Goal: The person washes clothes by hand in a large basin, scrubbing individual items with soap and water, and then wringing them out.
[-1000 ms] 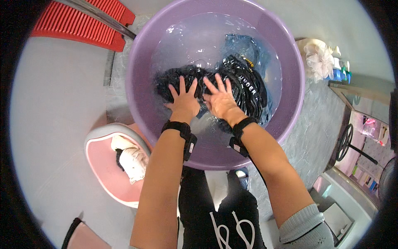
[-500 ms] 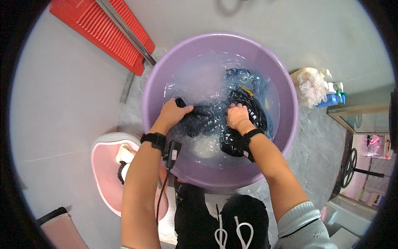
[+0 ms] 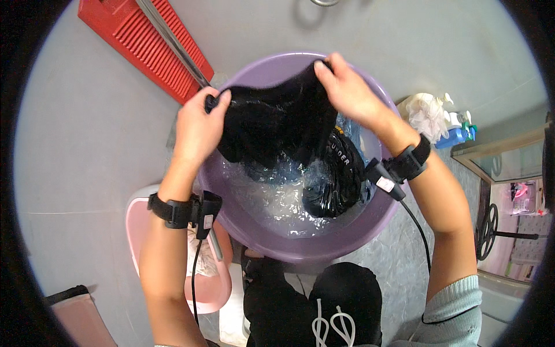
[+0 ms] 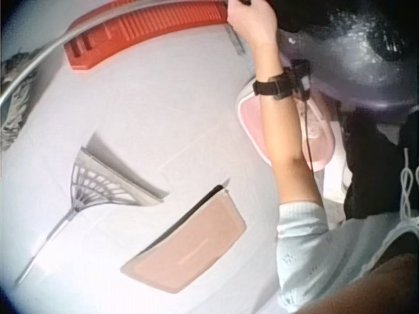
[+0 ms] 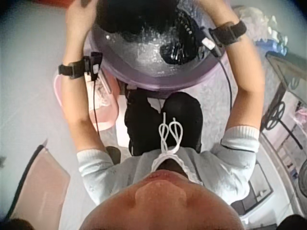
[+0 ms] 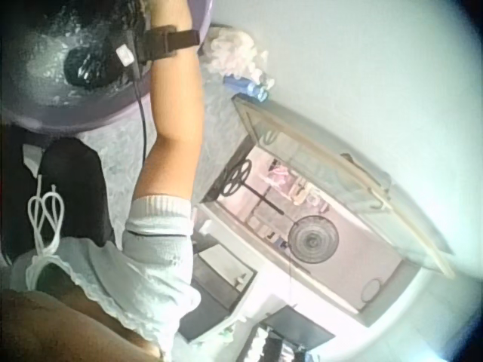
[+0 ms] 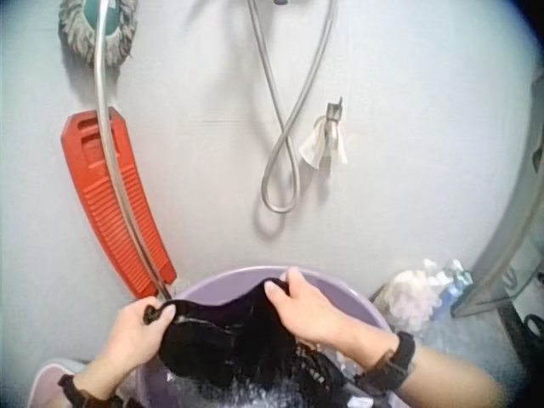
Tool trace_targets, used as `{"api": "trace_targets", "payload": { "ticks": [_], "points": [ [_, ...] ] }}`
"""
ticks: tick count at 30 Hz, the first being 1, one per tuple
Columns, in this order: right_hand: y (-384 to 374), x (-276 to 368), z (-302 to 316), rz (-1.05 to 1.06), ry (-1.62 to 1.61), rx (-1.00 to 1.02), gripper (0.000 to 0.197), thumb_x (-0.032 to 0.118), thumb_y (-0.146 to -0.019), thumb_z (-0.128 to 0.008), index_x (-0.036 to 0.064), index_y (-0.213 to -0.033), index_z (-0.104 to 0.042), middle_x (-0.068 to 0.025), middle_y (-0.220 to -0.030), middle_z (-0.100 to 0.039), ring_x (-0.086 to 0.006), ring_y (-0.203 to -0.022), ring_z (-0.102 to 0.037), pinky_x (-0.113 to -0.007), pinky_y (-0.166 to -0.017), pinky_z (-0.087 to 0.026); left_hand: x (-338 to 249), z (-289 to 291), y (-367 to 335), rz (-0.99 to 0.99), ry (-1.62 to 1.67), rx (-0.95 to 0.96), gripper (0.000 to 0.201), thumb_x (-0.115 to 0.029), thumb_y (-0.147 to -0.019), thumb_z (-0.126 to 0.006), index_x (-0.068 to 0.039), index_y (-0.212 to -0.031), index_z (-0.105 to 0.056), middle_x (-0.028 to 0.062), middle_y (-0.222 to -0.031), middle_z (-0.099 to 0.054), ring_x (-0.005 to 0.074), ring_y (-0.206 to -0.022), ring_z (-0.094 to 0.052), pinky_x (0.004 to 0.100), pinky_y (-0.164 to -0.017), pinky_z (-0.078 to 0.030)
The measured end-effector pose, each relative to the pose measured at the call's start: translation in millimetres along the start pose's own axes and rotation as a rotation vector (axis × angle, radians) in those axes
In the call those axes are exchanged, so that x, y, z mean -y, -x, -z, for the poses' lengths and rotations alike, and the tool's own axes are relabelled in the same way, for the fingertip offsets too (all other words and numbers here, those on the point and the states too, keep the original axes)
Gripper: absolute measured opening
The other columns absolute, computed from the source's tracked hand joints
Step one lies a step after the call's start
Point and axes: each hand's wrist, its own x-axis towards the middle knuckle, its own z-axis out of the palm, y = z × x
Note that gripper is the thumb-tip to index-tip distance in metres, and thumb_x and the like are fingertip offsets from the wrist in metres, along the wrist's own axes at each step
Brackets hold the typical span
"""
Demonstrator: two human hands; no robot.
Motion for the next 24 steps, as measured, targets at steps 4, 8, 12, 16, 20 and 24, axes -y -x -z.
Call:
{"api": "trace_targets", "payload": {
  "ticks": [4,8,12,16,20,24],
  "points": [
    [-8,-29,-18,-0.041,-0.009,0.004,0.034,0.031,-0.084,-0.054,-0.0007,-0.096,-0.053,-0.0237,-0.094,-0.060,-0.0364,-0.092,-0.058,-0.039,-0.084,-0.043,37,-24,2,-0.019,-0.168,-0.012,0.035,-0.034,-0.085,-0.057,0.001,-0.086,-0.060,0.0168,-0.074,-0.061,0.0222,-0.068,-0.058,0.0329,-0.068,-0.045],
    [17,-79,-86,-0.033,0.226,0.143,0.030,0.035,-0.086,-0.050,0.0073,-0.092,-0.058,-0.0184,-0.090,-0.062,-0.0334,-0.092,-0.058,-0.051,-0.086,-0.039,53,-82,27,0.205,-0.433,0.232,0.043,-0.045,-0.085,-0.051,-0.006,-0.100,-0.062,0.0215,-0.092,-0.062,0.0375,-0.091,-0.058,0.0428,-0.077,-0.046],
    [44,-123,-139,-0.022,0.595,0.544,0.031,0.037,-0.092,-0.037,0.0215,-0.111,-0.056,-0.0086,-0.123,-0.052,-0.0321,-0.134,-0.019,-0.066,-0.101,-0.008,95,-148,52,0.177,-0.498,0.619,0.040,-0.035,-0.082,-0.054,-0.016,-0.117,-0.055,0.0143,-0.122,-0.052,0.0343,-0.112,-0.048,0.0423,-0.094,-0.039],
    [69,-147,-167,0.000,0.952,0.729,0.044,0.023,-0.087,-0.044,0.0302,-0.130,-0.044,-0.0023,-0.136,-0.042,-0.0260,-0.135,-0.020,-0.068,-0.098,0.008,96,-175,84,0.134,-0.764,0.865,0.041,-0.020,-0.082,-0.047,-0.021,-0.123,-0.051,0.0068,-0.138,-0.037,0.0250,-0.131,-0.029,0.0611,-0.100,-0.023],
    [86,-131,-180,0.019,1.002,0.877,0.030,0.020,-0.082,-0.048,0.0179,-0.107,-0.064,-0.0019,-0.110,-0.062,-0.0255,-0.116,-0.049,-0.074,-0.092,0.008,113,-171,87,0.269,-0.807,1.199,0.051,-0.016,-0.076,-0.049,-0.018,-0.126,-0.048,0.0146,-0.131,-0.045,0.0337,-0.121,-0.042,0.0514,-0.101,-0.030],
    [69,-135,-145,-0.116,0.504,0.591,0.031,0.021,-0.079,-0.053,0.0091,-0.107,-0.058,-0.0165,-0.096,-0.064,-0.0320,-0.096,-0.060,-0.043,-0.101,-0.031,114,-134,66,0.166,-0.574,0.914,0.035,-0.015,-0.076,-0.049,-0.013,-0.109,-0.061,0.0192,-0.107,-0.060,0.0354,-0.101,-0.056,0.0409,-0.087,-0.044]
  ]
}}
